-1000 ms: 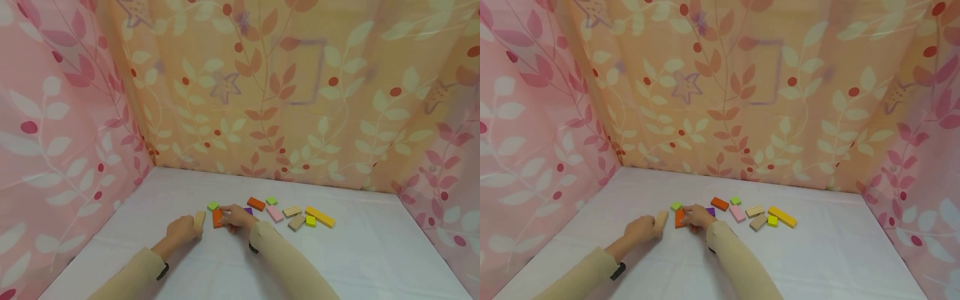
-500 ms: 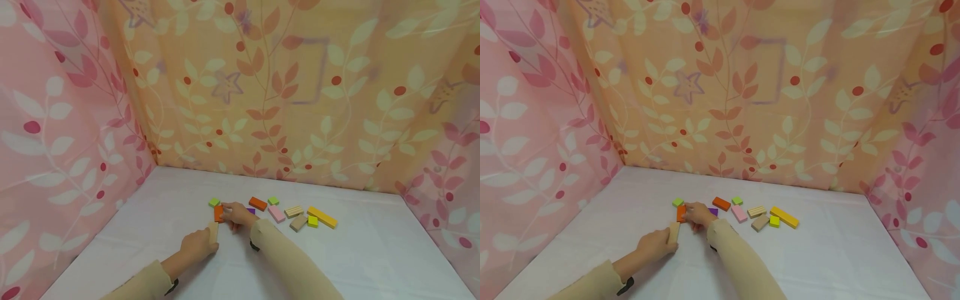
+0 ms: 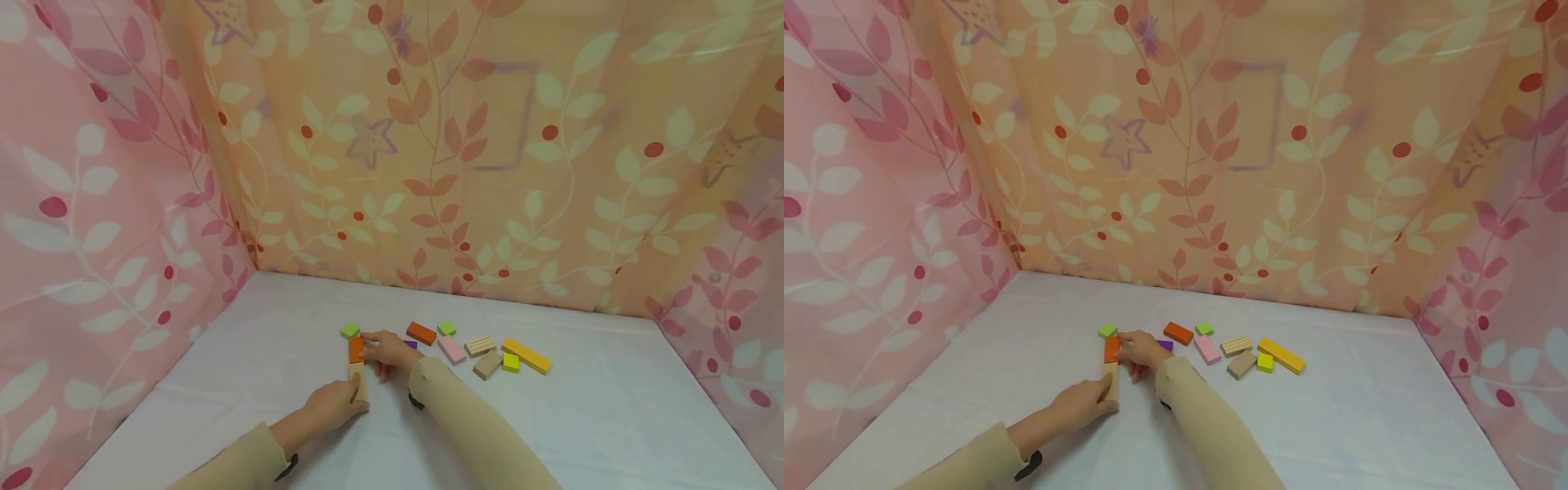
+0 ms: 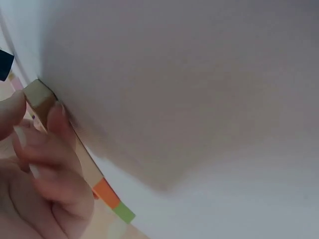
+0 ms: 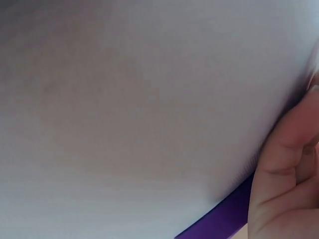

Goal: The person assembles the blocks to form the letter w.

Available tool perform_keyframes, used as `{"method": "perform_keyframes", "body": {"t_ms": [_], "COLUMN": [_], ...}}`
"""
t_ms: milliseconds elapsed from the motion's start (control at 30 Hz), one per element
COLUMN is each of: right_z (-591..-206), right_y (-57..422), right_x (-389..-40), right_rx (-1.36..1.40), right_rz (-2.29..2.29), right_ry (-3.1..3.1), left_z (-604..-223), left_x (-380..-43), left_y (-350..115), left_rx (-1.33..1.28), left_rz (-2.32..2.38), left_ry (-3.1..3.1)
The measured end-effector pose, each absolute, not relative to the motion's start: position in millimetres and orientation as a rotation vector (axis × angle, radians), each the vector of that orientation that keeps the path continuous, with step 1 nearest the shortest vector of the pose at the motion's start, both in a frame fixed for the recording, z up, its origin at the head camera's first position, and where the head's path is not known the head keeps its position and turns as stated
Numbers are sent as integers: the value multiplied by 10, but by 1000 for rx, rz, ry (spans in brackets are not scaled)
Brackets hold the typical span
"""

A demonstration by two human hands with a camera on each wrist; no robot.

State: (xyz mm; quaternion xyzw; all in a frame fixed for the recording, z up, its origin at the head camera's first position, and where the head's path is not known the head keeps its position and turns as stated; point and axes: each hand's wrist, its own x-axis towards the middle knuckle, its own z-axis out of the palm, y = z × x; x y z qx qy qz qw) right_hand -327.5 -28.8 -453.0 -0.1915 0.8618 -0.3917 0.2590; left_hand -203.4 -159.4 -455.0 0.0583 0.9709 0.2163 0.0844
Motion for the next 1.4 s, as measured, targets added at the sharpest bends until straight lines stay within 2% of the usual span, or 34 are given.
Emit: {"method": "perform_keyframes", "body": {"t_ms": [1100,1400], "right_z": [-4554,-4548], "right_y": [-290,-168], "right_x": [-3349,-3449], "right_rx": [-584,-545], "right_rz": [-1021,-1062], "right_ry": [2320,2383], "left_z": [-4534,-4567], "left_x": [-2064,-2275], "left_y": [-1604,-1800], "left_rx": [158,164], "left_rz": [481,445], "left_ry": [2995,3019]}}
